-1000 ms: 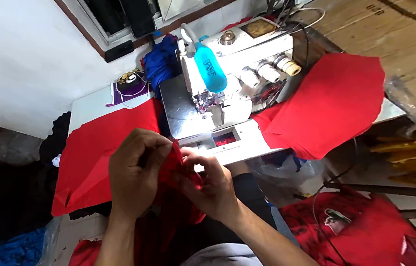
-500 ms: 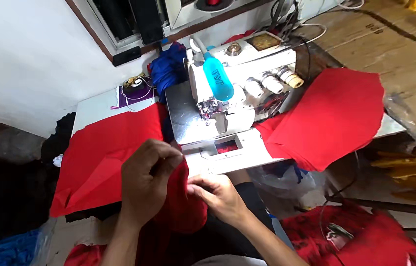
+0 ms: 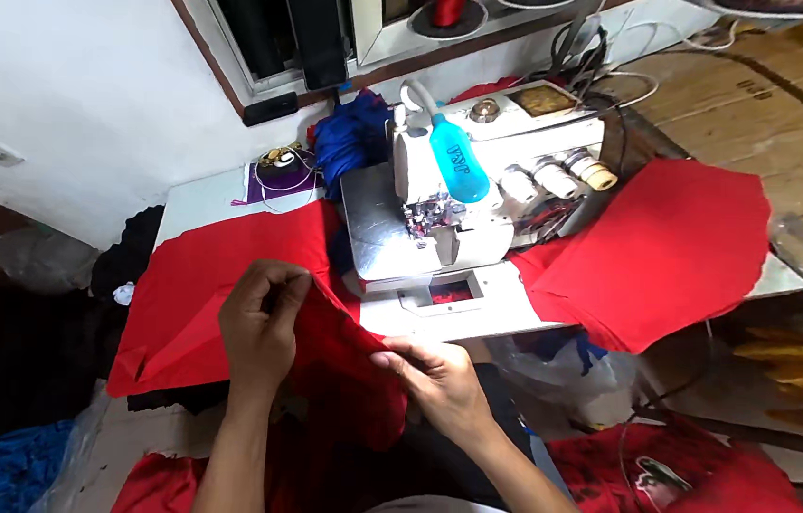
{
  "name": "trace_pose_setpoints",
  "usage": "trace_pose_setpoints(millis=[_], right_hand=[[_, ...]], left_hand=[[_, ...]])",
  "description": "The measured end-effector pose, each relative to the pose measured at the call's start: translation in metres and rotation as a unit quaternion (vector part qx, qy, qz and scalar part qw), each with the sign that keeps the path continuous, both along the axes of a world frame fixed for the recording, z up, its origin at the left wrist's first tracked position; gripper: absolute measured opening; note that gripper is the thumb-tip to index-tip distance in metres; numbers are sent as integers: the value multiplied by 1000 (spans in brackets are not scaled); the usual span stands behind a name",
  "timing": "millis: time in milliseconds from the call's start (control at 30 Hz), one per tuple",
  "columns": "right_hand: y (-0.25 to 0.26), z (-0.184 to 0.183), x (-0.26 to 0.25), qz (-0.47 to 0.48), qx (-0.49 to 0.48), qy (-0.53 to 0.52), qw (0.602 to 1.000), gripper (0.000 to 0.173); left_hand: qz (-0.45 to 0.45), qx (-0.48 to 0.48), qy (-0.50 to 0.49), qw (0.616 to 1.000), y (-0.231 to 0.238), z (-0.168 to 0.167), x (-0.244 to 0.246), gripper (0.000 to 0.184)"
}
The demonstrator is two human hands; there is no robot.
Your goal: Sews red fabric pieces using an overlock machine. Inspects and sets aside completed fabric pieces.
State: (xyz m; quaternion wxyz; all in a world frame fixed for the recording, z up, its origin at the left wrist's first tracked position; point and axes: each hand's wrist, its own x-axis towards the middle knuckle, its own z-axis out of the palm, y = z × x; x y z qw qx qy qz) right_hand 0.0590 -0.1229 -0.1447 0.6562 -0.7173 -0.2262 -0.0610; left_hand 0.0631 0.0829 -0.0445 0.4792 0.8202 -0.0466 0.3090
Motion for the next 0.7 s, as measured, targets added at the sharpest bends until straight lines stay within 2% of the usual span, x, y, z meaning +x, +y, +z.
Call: trace_pose_setpoints(millis=[167, 300, 433, 533, 633, 700], right_hand=[[-1, 2, -4, -34, -1, 36, 999, 16], [4, 2, -2, -26, 10, 27, 999, 12], [7, 13, -8, -83, -50, -92, 991, 10], [6, 30, -19, -109, -65, -140, 982, 11], [10, 24, -26, -37, -31, -46, 998, 18], [13, 14, -32, -4, -36, -16, 999, 21]], left_hand=[[39, -82, 37, 995, 3, -16, 3, 9], [-2, -41, 22, 999, 0, -6, -6, 6], [-56, 13, -4, 998, -3, 10, -20, 6], [-45, 28, -41, 998, -2, 22, -23, 7], [-7, 45, -32, 998, 2, 7, -13, 5], [-4, 23, -13, 1000, 4, -5, -9, 5]])
